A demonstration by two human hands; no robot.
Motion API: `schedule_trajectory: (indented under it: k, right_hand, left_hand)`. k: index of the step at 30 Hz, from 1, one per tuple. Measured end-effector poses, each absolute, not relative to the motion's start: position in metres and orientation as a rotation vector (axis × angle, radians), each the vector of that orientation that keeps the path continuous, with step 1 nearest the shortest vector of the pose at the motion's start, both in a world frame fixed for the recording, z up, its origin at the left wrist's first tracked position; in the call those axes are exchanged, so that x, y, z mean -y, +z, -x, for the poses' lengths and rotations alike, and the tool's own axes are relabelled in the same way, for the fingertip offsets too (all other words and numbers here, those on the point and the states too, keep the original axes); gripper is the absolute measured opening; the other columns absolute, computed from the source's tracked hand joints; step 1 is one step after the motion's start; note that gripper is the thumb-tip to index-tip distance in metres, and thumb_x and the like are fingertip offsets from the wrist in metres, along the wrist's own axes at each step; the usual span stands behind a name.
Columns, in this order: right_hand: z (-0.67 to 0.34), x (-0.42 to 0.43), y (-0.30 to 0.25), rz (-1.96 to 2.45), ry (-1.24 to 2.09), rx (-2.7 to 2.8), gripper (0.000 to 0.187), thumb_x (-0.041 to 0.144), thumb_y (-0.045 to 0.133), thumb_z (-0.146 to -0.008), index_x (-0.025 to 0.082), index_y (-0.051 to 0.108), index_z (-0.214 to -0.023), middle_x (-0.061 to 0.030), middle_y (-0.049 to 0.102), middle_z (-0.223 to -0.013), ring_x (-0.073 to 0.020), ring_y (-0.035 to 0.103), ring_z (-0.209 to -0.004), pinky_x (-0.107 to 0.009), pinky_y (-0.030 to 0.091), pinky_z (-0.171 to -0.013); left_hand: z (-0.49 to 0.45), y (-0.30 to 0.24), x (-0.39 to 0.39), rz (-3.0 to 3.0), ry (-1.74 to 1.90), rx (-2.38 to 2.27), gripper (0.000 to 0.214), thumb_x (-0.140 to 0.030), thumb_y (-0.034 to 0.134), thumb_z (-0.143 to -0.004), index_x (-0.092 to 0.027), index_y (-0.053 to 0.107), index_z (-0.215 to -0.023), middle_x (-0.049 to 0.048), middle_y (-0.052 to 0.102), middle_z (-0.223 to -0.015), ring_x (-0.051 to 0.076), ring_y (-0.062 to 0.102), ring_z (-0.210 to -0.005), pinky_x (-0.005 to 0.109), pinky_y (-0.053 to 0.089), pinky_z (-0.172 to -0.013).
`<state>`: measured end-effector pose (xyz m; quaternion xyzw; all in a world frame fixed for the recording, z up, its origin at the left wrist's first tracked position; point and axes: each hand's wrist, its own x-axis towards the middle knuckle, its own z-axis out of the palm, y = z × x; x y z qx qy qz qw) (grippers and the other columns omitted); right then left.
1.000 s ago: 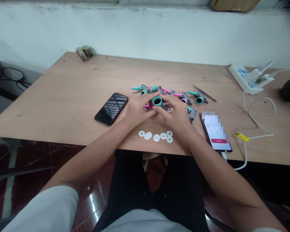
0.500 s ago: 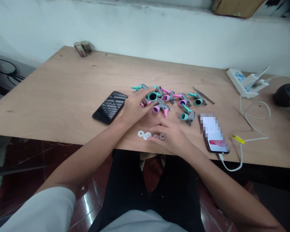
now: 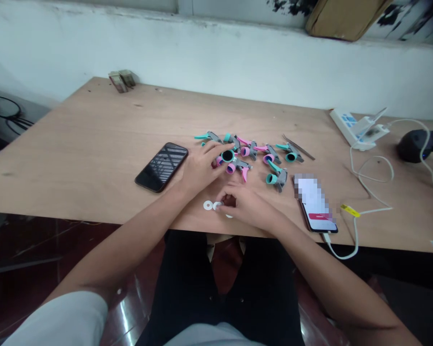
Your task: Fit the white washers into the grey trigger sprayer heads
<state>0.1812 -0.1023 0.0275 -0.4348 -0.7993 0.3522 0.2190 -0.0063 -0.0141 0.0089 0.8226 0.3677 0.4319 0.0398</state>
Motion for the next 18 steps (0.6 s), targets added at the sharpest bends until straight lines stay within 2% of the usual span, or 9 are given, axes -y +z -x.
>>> schedule_trajectory:
  k: [3,5,8,12,18]
  right_hand:
    - [-0.185,0.101,0.026,1.152,1.162,2.113,0.007,0.024,0.078,-0.095,0.022,0.074,-0.09,-0.0001,0.078,-0.087,-0.0157,0.07,-0.078,-0.031,0.054,-0.072]
    - [-0.19,0.1,0.026,1.1,1.268,1.995,0.015,0.035,0.079,-0.096,0.022,0.075,-0.09,-0.0004,0.079,-0.085,-0.0152,0.07,-0.073,-0.03,0.053,-0.066]
    - [-0.197,0.092,0.033,1.065,1.186,1.802,0.026,0.048,0.085,-0.09,0.024,0.076,-0.088,0.0002,0.078,-0.081,-0.0142,0.066,-0.068,-0.029,0.052,-0.061]
    - [-0.204,0.064,0.045,0.985,0.969,1.521,0.024,0.048,0.089,-0.087,0.026,0.083,-0.096,-0.0012,0.082,-0.089,-0.017,0.072,-0.078,-0.034,0.061,-0.072]
    - [-0.2,0.031,0.033,0.996,0.949,1.351,0.036,0.05,0.09,-0.084,0.026,0.085,-0.11,-0.0027,0.084,-0.096,-0.0196,0.077,-0.084,-0.036,0.065,-0.076]
  left_hand:
    - [0.006,0.01,0.016,-2.528,1.303,-1.148,0.038,-0.028,0.073,-0.101,-0.028,0.074,-0.139,0.0076,0.077,-0.13,0.019,0.075,-0.1,0.029,0.061,-0.087]
    - [0.006,0.011,0.017,-2.528,1.308,-1.165,0.039,-0.026,0.074,-0.1,-0.029,0.074,-0.139,0.0074,0.077,-0.128,0.019,0.075,-0.101,0.029,0.06,-0.085]
    - [0.005,0.011,0.019,-2.529,1.303,-1.163,0.041,-0.022,0.075,-0.099,-0.029,0.074,-0.139,0.0061,0.078,-0.127,0.018,0.075,-0.102,0.028,0.06,-0.086]
    - [0.004,0.01,0.018,-2.532,1.317,-1.14,0.04,-0.025,0.077,-0.099,-0.028,0.074,-0.139,0.0058,0.078,-0.126,0.019,0.076,-0.108,0.029,0.06,-0.091]
    - [0.005,0.007,0.017,-2.493,1.305,-1.197,0.047,-0.03,0.078,-0.1,-0.026,0.069,-0.146,0.007,0.079,-0.125,0.017,0.076,-0.094,0.03,0.06,-0.087]
